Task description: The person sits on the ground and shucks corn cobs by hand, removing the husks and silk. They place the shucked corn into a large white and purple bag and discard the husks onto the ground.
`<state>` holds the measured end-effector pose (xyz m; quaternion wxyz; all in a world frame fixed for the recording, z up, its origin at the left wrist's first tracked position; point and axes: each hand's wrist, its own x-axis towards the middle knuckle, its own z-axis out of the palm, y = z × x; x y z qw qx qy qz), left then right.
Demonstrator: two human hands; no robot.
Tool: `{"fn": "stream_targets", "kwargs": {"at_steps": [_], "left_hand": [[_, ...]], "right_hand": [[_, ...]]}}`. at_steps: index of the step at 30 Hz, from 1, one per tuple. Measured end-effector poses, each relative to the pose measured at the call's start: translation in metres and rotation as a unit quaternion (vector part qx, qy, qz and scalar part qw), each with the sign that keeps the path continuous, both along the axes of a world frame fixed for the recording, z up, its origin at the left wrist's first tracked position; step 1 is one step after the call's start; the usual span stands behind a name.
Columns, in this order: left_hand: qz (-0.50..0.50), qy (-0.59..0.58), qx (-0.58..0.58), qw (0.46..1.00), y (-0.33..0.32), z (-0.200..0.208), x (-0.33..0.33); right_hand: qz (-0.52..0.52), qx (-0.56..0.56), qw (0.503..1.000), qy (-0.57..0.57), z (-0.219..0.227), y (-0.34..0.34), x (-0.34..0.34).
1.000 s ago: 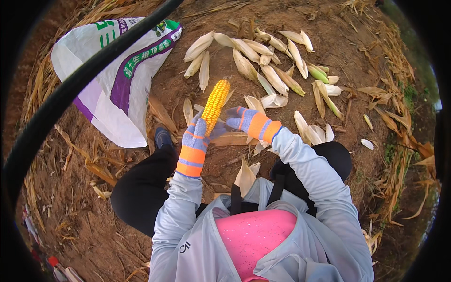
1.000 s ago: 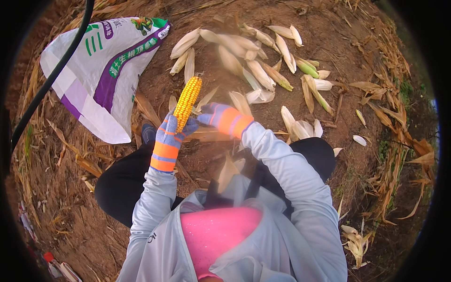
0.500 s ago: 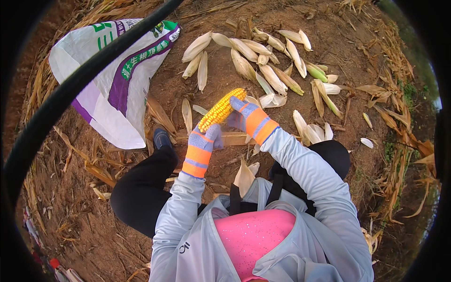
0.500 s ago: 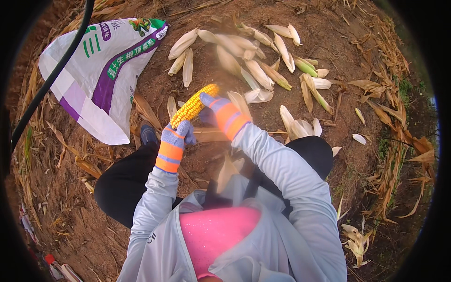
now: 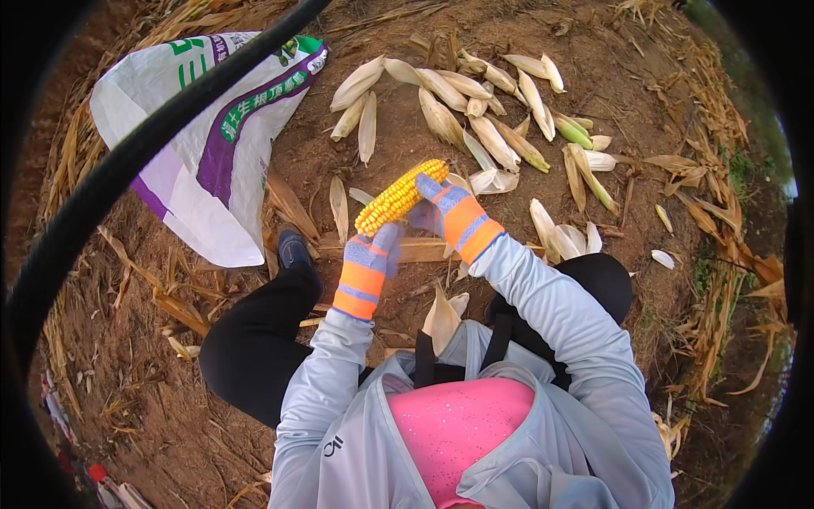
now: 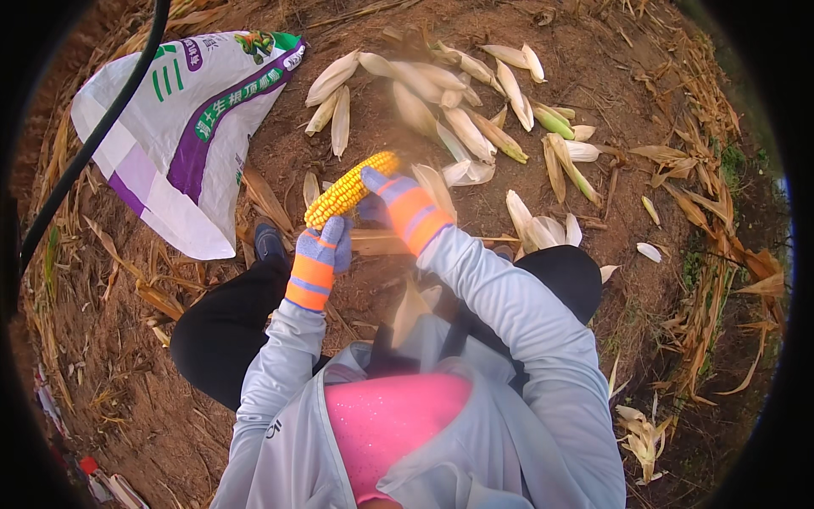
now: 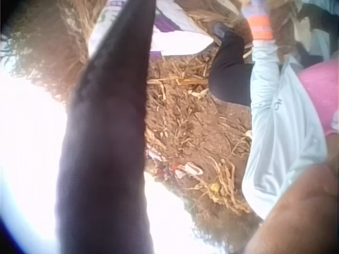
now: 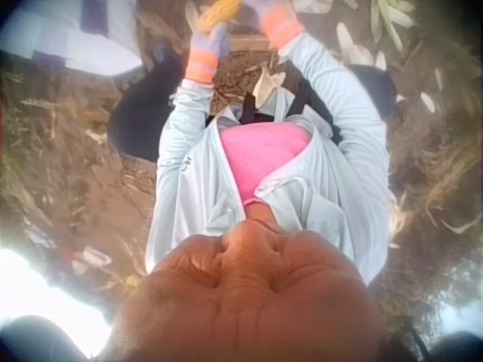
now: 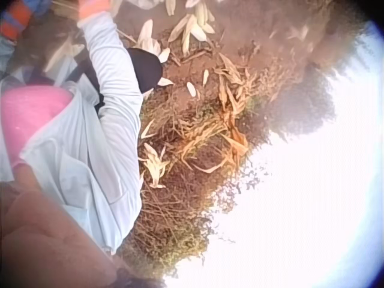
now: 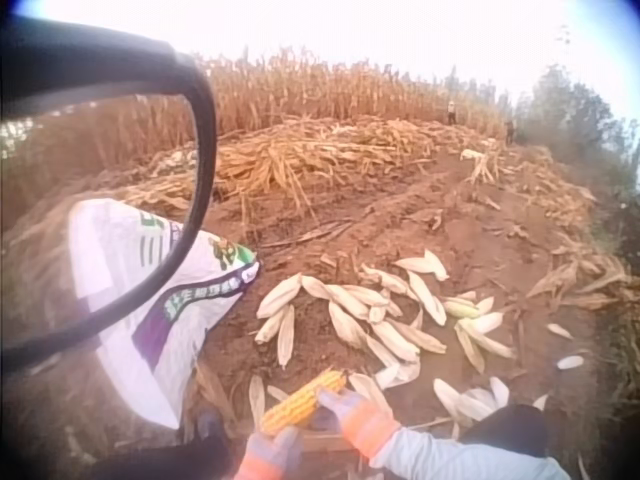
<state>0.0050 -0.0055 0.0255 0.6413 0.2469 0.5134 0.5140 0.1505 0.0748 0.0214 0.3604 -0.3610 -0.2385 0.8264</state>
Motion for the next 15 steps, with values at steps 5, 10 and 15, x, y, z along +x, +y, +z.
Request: {"fn": "stream_targets", "kwargs": {"at_steps": [5, 10, 15], "left_hand": [[-0.049, -0.098, 0.004, 0.994, -0.007, -0.003, 0.001], [-0.105, 0.306, 0.242, 0.915, -0.014, -0.015, 0.012], [-0.432, 0.551, 0.084, 0.709, -0.022, -0.043, 0.024]], "right_hand": [[-0.004, -0.001, 1.000, 0.020, -0.003, -0.001, 0.000], [-0.019, -0.019, 0.999, 0.022, -0.001, -0.001, -0.002], [-0.018, -0.020, 0.999, 0.032, 0.004, 0.002, -0.002]]}}
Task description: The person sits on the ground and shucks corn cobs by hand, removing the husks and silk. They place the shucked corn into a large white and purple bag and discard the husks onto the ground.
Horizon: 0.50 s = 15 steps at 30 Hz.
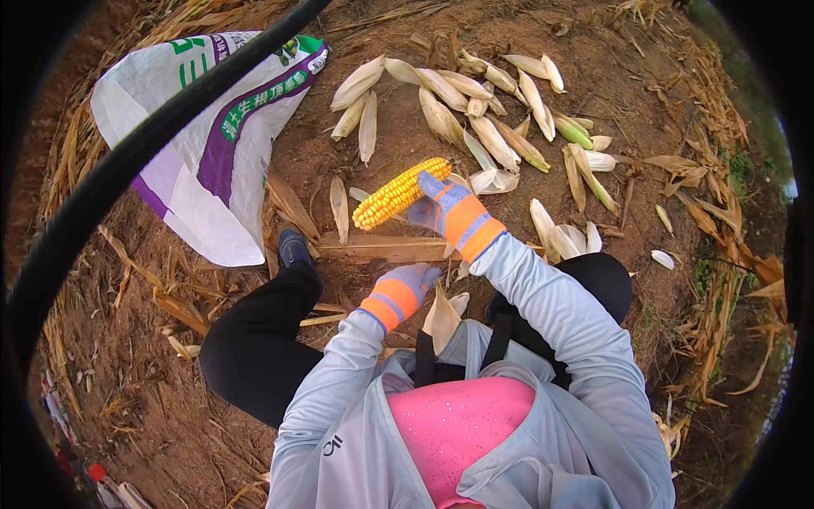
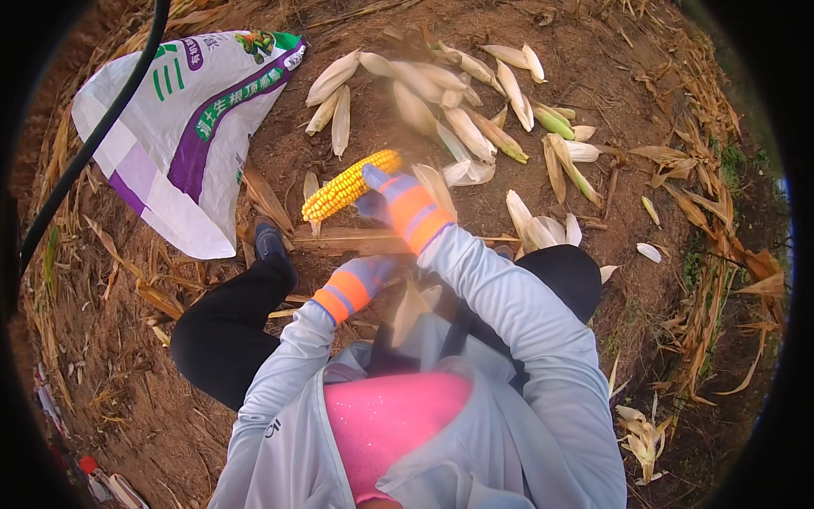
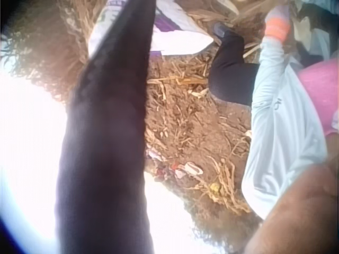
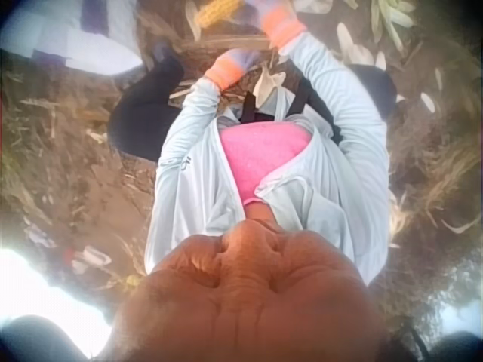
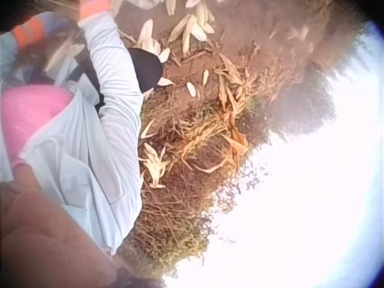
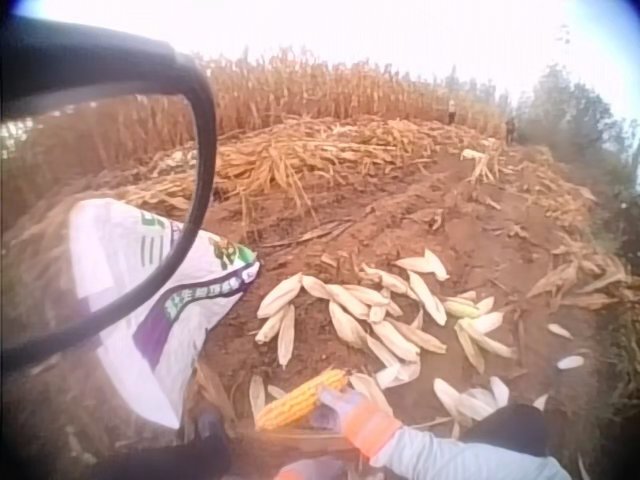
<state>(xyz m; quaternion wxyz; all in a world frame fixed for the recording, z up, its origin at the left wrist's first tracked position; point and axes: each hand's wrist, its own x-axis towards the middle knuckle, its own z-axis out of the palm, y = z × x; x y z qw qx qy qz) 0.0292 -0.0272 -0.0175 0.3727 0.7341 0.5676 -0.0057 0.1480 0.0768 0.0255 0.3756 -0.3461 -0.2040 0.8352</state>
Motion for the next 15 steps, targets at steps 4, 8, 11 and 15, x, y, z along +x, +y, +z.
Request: {"fn": "stream_targets", "kwargs": {"at_steps": [4, 8, 11, 15], "left_hand": [[0.287, -0.303, 0.059, 0.907, 0.008, -0.005, -0.014], [0.418, -0.417, -0.042, 0.806, 0.029, 0.030, -0.017], [0.411, -0.441, -0.028, 0.797, 0.029, 0.030, -0.016], [0.456, -0.460, 0.008, 0.762, 0.029, 0.040, -0.009]], "right_hand": [[0.007, 0.005, 0.999, -0.041, -0.002, -0.001, 0.002], [0.019, 0.012, 0.996, -0.084, -0.003, -0.001, 0.004], [0.024, 0.042, 0.998, -0.029, -0.003, -0.006, -0.001], [0.050, 0.053, 0.997, -0.012, -0.017, -0.010, -0.002]]}}
